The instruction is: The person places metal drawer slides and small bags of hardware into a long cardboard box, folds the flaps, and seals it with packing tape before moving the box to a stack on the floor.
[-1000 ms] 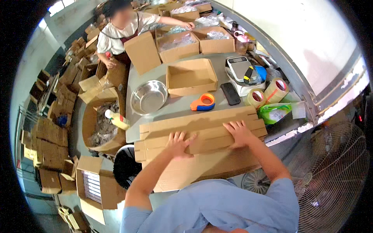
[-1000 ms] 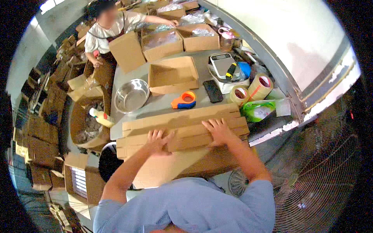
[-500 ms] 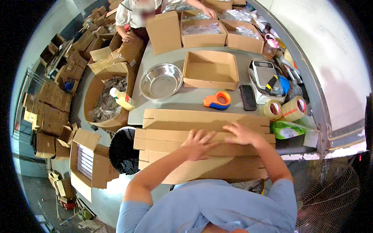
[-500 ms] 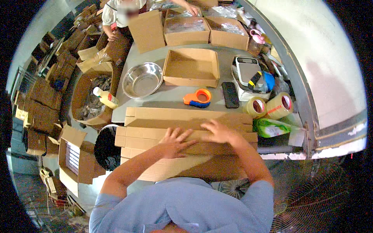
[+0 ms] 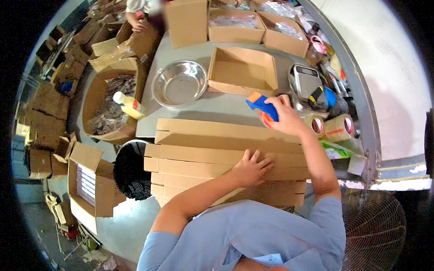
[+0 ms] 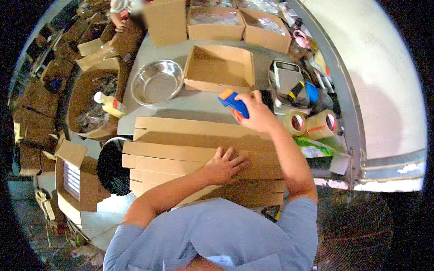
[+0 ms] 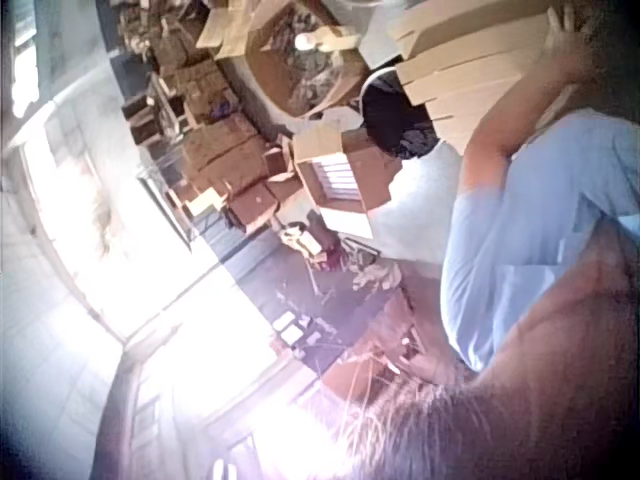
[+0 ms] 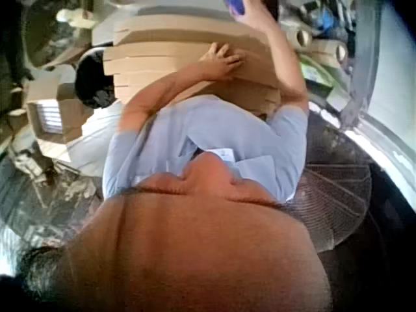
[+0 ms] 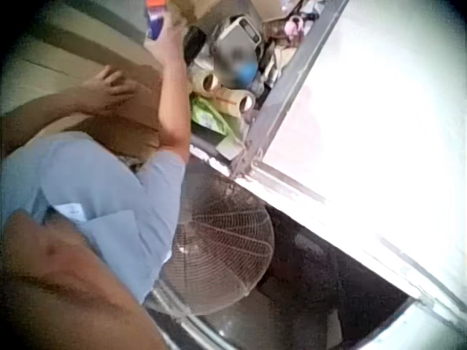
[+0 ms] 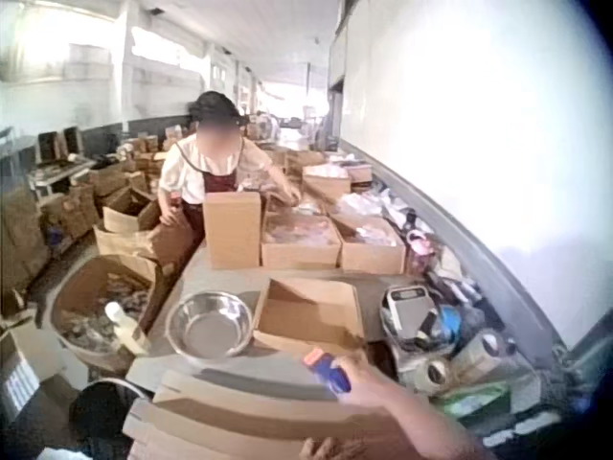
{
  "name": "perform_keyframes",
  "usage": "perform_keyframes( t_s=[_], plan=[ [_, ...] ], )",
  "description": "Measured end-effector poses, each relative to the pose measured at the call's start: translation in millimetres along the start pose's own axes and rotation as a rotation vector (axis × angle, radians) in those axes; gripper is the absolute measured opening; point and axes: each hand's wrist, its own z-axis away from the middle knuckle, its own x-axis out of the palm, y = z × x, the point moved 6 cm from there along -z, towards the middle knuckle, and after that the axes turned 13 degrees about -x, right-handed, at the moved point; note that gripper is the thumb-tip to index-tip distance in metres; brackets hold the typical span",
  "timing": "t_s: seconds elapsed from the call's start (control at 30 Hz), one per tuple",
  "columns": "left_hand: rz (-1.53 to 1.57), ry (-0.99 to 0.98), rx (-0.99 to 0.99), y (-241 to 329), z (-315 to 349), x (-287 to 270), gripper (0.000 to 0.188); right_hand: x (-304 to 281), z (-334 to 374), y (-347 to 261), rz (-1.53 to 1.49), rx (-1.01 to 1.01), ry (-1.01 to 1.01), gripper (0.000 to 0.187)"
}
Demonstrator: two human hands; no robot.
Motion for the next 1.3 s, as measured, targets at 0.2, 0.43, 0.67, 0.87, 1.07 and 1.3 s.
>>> perform_keyframes(
  t_s=[0.2,0.43,0.67,0.87,1.07,1.3],
  plan=[
    [-0.017,0.114,0.037,6.4,-3.3,-0.9,0.071,-9.5,75.2,37.1,-0.309,0.517,-0.476,0.038],
    [-0.045,0.038,0.027,13.2,1.6,-9.0,0.066,-10.9,122.4,5.5,-0.192,0.423,-0.143,0.034],
    [-0.072,0.06,0.013,13.3,0.9,-8.8,0.066,13.9,200.7,-67.4,-0.088,0.325,0.279,0.035],
    [-0.081,0.028,0.005,12.8,0.7,-1.0,0.065,43.8,275.6,-110.6,-0.091,0.379,0.265,0.037],
    [-0.063,0.017,-0.03,42.0,-18.9,-4.7,0.066,78.7,286.8,-45.7,-0.448,0.691,0.304,0.041],
    [-0.046,-0.092,-0.183,75.0,-70.1,-0.6,0.07,75.5,309.7,-111.6,-0.502,0.677,0.299,0.036]
  ],
)
